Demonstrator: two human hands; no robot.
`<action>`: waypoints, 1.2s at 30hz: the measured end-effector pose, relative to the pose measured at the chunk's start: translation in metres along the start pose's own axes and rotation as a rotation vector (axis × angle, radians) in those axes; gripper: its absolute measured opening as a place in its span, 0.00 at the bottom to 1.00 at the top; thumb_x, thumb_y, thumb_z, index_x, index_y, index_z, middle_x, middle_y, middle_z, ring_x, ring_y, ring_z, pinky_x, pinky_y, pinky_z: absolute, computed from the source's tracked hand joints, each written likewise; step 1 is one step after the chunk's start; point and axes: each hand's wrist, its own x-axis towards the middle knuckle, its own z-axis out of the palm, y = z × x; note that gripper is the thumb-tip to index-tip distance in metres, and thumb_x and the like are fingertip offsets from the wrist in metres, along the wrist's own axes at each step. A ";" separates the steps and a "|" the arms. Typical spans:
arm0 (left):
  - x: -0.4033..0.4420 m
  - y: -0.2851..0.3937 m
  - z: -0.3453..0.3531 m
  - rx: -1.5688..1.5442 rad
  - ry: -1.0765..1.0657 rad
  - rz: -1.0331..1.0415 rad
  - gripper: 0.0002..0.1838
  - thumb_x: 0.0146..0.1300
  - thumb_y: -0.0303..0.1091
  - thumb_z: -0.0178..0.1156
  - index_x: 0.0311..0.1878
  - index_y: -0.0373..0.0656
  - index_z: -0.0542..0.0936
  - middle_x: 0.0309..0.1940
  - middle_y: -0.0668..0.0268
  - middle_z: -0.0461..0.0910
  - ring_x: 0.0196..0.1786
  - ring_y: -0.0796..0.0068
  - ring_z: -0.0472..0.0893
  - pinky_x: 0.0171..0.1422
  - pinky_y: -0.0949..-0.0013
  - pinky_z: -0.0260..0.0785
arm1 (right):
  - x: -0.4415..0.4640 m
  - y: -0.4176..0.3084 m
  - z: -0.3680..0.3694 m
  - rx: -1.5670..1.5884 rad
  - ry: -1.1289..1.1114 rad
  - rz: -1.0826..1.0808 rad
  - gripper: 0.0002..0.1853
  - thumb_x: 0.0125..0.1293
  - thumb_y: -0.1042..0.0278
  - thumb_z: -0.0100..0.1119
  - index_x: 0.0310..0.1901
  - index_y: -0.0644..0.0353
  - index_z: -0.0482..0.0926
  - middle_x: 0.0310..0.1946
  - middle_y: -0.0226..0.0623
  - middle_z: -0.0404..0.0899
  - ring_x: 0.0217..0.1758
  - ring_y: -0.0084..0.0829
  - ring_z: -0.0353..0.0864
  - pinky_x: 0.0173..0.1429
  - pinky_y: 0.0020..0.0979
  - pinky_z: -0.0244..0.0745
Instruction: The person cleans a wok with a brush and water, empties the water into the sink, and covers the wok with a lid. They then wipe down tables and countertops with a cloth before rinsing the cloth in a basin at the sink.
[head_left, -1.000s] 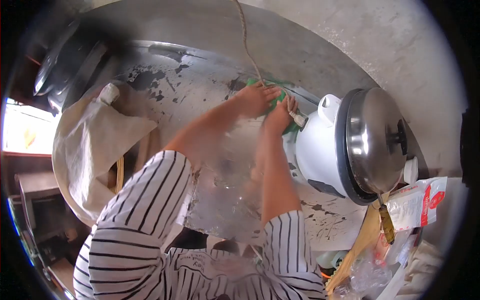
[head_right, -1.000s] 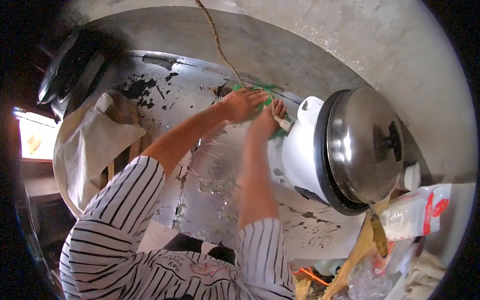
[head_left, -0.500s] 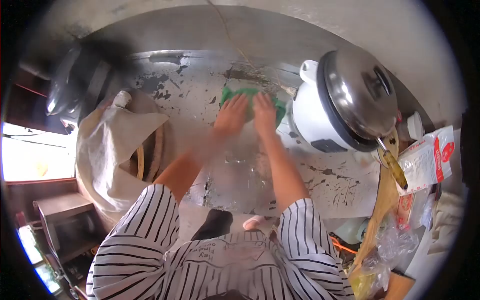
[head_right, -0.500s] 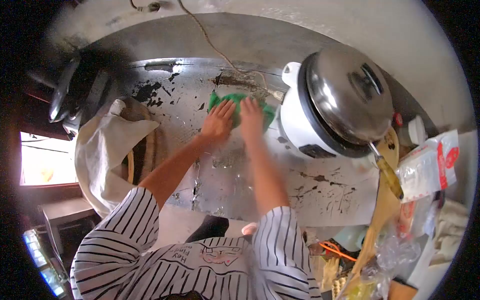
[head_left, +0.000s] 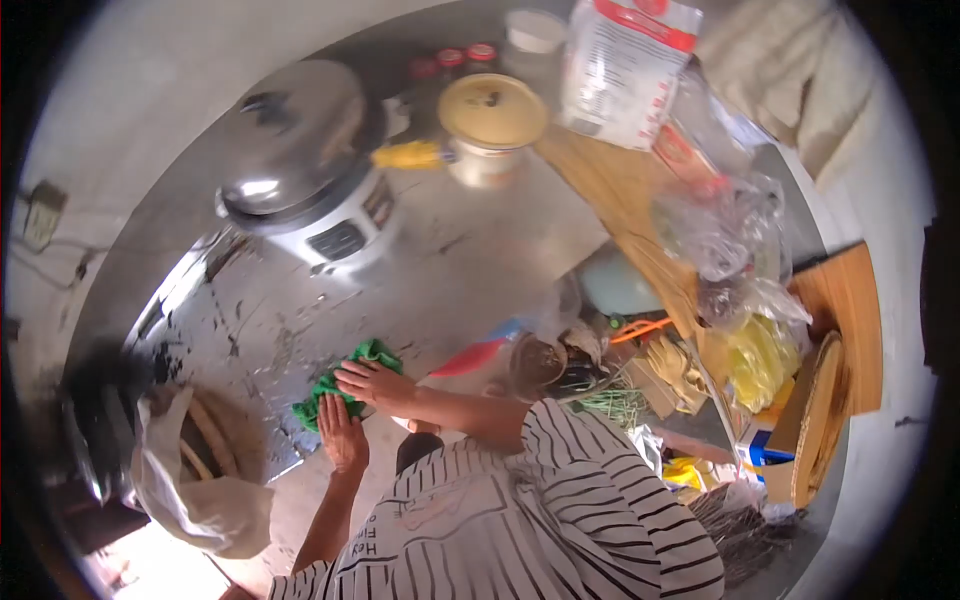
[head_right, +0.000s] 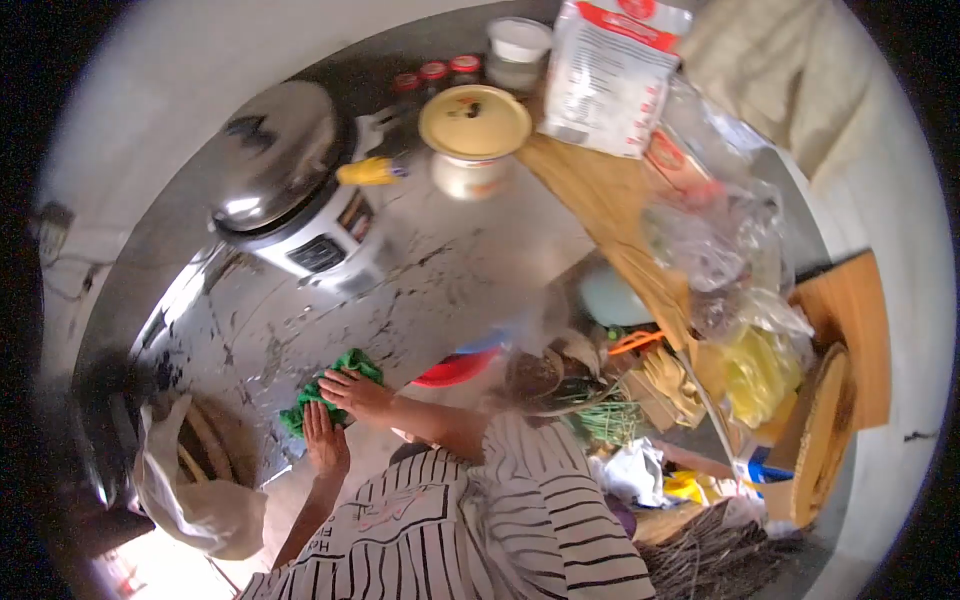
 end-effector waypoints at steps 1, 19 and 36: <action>0.011 0.016 0.000 0.003 -0.005 0.026 0.28 0.53 0.32 0.46 0.59 0.34 0.57 0.61 0.52 0.53 0.64 0.54 0.51 0.65 0.54 0.43 | -0.014 0.012 -0.011 -0.009 0.013 0.021 0.24 0.50 0.71 0.49 0.52 0.60 0.67 0.58 0.37 0.59 0.65 0.35 0.52 0.63 0.39 0.50; 0.308 0.351 0.072 0.010 0.118 0.784 0.29 0.54 0.38 0.47 0.59 0.39 0.58 0.62 0.59 0.54 0.65 0.60 0.52 0.65 0.57 0.46 | -0.178 0.295 -0.227 -0.494 0.427 0.637 0.19 0.58 0.71 0.41 0.53 0.61 0.65 0.56 0.43 0.62 0.60 0.42 0.58 0.63 0.40 0.50; 0.088 0.141 0.021 -0.057 -0.117 0.355 0.28 0.56 0.36 0.47 0.60 0.39 0.57 0.62 0.58 0.52 0.65 0.61 0.53 0.64 0.58 0.47 | -0.101 0.090 -0.087 -0.022 0.315 0.394 0.19 0.53 0.74 0.43 0.49 0.64 0.68 0.55 0.45 0.62 0.60 0.48 0.57 0.60 0.46 0.54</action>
